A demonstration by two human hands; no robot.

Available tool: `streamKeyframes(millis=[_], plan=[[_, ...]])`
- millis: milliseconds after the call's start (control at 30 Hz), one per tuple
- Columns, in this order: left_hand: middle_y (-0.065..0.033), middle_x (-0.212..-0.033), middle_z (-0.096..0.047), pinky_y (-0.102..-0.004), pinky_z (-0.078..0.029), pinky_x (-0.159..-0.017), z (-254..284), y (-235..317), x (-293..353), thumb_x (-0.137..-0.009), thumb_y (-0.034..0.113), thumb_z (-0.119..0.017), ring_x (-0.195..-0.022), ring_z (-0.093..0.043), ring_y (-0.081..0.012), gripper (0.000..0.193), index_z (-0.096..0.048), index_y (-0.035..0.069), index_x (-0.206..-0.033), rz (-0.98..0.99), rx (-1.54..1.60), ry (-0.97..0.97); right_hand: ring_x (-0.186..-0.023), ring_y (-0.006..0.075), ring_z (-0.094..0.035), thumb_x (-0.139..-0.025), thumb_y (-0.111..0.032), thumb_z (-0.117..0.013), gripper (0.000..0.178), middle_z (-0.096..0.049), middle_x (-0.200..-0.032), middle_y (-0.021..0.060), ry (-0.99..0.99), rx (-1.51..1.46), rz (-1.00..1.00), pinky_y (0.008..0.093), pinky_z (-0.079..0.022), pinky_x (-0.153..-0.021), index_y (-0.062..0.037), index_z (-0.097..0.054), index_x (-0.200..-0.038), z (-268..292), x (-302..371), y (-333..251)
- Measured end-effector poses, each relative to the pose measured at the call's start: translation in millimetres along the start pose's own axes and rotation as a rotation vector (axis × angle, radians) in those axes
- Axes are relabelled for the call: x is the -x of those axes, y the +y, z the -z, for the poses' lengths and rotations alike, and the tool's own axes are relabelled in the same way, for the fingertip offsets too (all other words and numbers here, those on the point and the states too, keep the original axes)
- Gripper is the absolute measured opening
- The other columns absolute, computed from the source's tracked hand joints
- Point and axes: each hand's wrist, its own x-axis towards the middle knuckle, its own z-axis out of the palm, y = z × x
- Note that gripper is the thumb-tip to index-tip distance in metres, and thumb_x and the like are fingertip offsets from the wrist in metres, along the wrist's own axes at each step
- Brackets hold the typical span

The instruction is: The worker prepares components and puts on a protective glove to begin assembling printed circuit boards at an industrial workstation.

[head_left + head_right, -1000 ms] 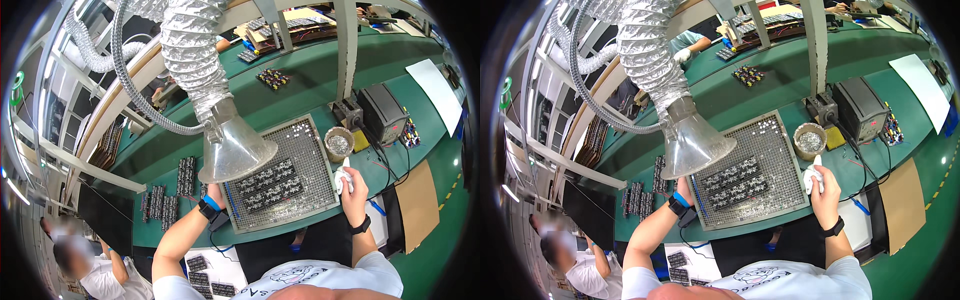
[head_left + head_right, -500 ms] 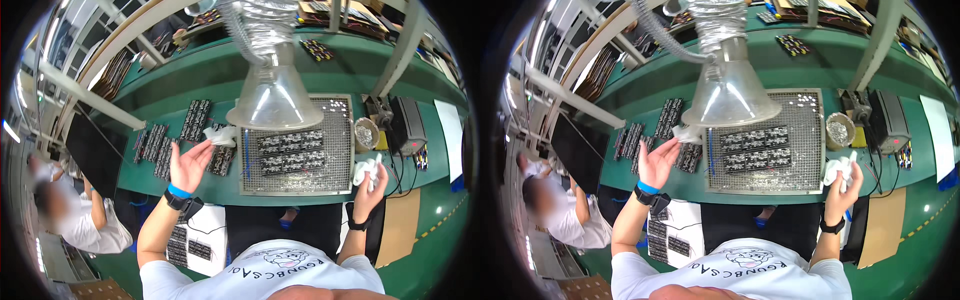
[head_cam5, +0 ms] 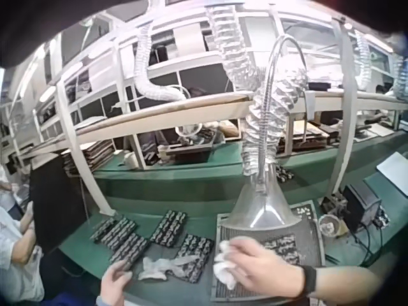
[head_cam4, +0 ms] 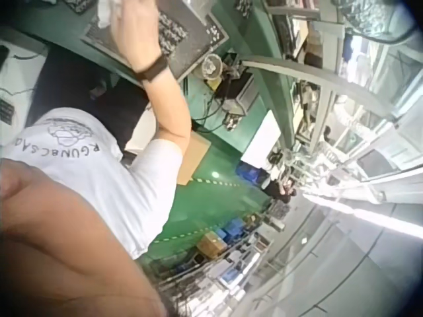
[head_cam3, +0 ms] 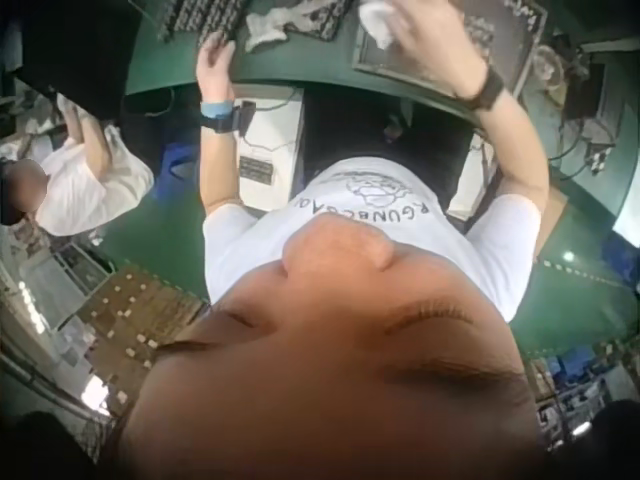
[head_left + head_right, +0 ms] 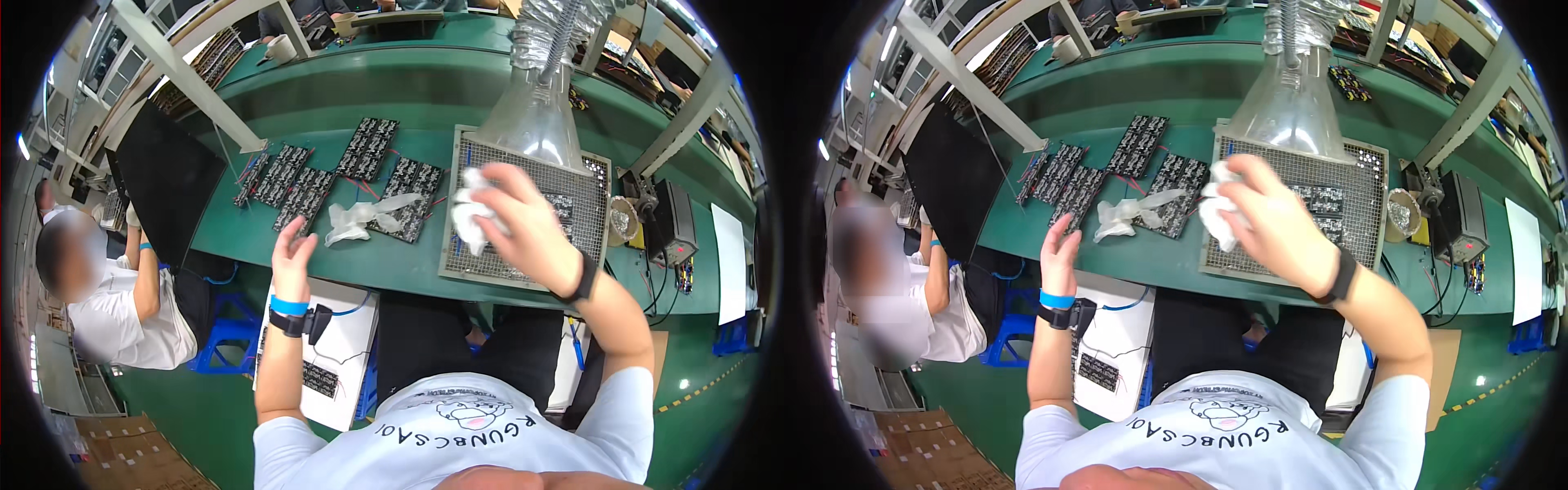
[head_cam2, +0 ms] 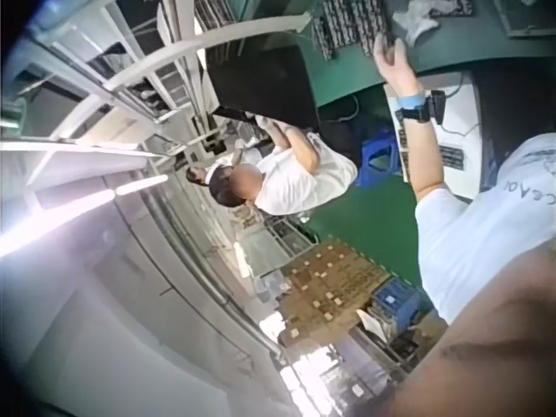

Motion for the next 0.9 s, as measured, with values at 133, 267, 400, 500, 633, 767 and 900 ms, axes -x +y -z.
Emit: streamKeyframes(millis=[133,267,400,500,633,767,900], plan=[[-0.0141,-0.140,-0.047,-0.0408,-0.041,-0.103,-25,4,10,-0.076,0.022,-0.081,-0.123,-0.049,-0.0297,0.062,-0.058,0.015,-0.133,-0.272,-0.455,-0.082,-0.087,0.0334,-0.062,-0.079,-0.002,-0.061,0.018,-0.062,-0.100,0.0161,-0.264,0.126,0.111,0.0423,-0.051,-0.078,0.0005,-0.059,-0.097,-76,-47,18],[-0.0176,-0.125,-0.057,-0.0412,-0.045,-0.098,-26,-25,-4,-0.074,0.019,-0.081,-0.115,-0.056,-0.0320,0.050,-0.064,0.007,-0.119,-0.417,-0.668,-0.083,-0.088,0.0240,-0.066,-0.079,-0.016,-0.064,0.011,-0.071,-0.077,0.0032,-0.608,0.721,0.197,0.0393,-0.045,-0.079,-0.0127,-0.073,-0.085,-114,-67,33],[-0.0069,-0.092,-0.071,-0.0248,-0.052,-0.070,-23,-22,-14,-0.089,0.006,-0.070,-0.078,-0.065,-0.0097,0.020,-0.066,-0.003,-0.106,-0.174,-0.301,-0.053,-0.092,0.0269,-0.068,-0.080,-0.016,-0.065,0.020,-0.073,-0.098,0.0098,-1.023,0.748,-0.081,0.0453,-0.041,-0.090,-0.0105,-0.076,-0.096,-111,-85,44],[-0.0061,-0.095,-0.070,-0.0229,-0.051,-0.070,-7,-30,-14,-0.092,0.010,-0.068,-0.080,-0.064,-0.0087,0.020,-0.065,-0.004,-0.107,-0.157,-0.165,-0.026,-0.082,0.0289,-0.065,-0.072,-0.021,-0.071,0.022,-0.069,-0.088,0.0107,-0.572,0.705,0.206,0.0407,-0.044,-0.086,-0.0048,-0.073,-0.087,-109,-82,32],[-0.0062,-0.098,-0.069,-0.0286,-0.056,-0.072,9,-48,-25,-0.100,0.019,-0.059,-0.084,-0.066,-0.0117,0.026,-0.062,-0.002,-0.115,-0.046,0.001,-0.086,-0.092,0.0308,-0.067,-0.087,-0.049,-0.064,0.048,-0.071,-0.082,0.0157,-1.061,0.605,-0.050,0.0442,-0.042,-0.094,-0.0030,-0.075,-0.085,-122,-69,32],[-0.0090,-0.101,-0.069,-0.0293,-0.057,-0.067,10,-29,-19,-0.103,0.030,-0.053,-0.079,-0.069,-0.0175,0.034,-0.060,0.000,-0.118,0.163,0.299,-0.133,-0.104,0.0322,-0.066,-0.092,-0.039,-0.056,0.037,-0.072,-0.102,0.0118,-1.338,0.661,-0.184,0.0501,-0.040,-0.096,-0.0084,-0.076,-0.100,-125,-87,38],[-0.0112,-0.100,-0.069,-0.0310,-0.059,-0.067,26,-35,-15,-0.104,0.028,-0.051,-0.075,-0.069,-0.0190,0.031,-0.058,0.003,-0.121,0.270,0.417,-0.121,-0.112,0.0312,-0.063,-0.090,-0.036,-0.053,0.038,-0.070,-0.113,0.0137,-1.273,0.788,-0.043,0.0530,-0.031,-0.109,-0.0105,-0.075,-0.109,-117,-101,18]])
